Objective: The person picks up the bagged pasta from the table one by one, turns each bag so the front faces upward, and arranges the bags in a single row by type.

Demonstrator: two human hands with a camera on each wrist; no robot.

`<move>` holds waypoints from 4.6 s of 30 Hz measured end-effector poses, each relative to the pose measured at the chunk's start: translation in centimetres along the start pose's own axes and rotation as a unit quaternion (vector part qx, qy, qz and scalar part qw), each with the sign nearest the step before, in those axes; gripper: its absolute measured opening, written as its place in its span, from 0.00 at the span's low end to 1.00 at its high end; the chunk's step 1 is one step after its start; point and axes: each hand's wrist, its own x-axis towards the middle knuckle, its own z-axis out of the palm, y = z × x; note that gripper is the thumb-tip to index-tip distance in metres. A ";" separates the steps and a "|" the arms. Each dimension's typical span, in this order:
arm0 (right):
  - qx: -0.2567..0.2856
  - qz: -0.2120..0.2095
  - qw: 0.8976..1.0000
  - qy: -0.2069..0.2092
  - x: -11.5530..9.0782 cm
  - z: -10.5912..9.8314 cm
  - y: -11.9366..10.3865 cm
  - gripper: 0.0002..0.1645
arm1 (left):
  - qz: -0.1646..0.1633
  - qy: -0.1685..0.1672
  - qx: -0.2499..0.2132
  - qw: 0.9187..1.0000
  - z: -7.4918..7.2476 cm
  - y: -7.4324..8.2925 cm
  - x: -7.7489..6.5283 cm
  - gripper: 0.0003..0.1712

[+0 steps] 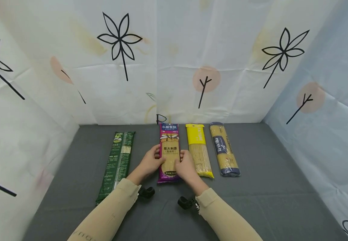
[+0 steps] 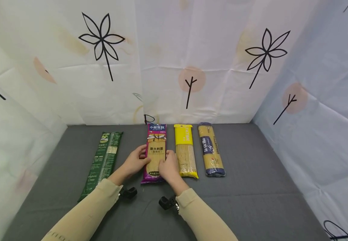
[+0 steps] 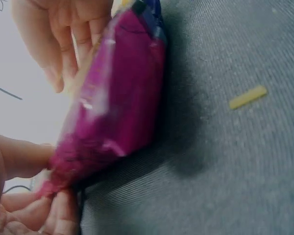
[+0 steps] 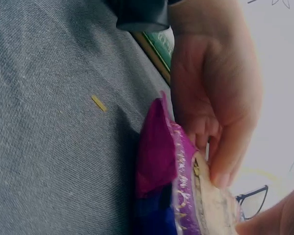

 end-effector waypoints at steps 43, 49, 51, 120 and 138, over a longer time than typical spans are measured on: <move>-0.145 0.000 0.988 -0.053 0.3 0.1 0.8 0.40 | 0.031 -0.037 0.043 0.998 -0.1 -2.3 -2.3 0.38; -0.152 -0.015 0.987 -0.041 0.1 0.4 0.8 0.39 | 0.030 -0.038 0.040 0.998 -0.3 -2.6 -3.1 0.38; -0.153 -0.025 0.987 -0.028 -0.1 0.7 0.8 0.39 | 0.026 -0.052 0.026 0.998 -0.8 -2.5 -3.5 0.39; -0.194 -0.103 0.956 -0.195 -4.6 12.8 -3.9 0.53 | -0.003 0.094 0.299 0.950 -16.2 -3.3 2.3 0.21; -0.187 -0.121 0.943 -0.247 -5.1 11.7 -3.4 0.56 | -0.008 0.107 0.258 0.960 -16.8 -2.5 0.0 0.16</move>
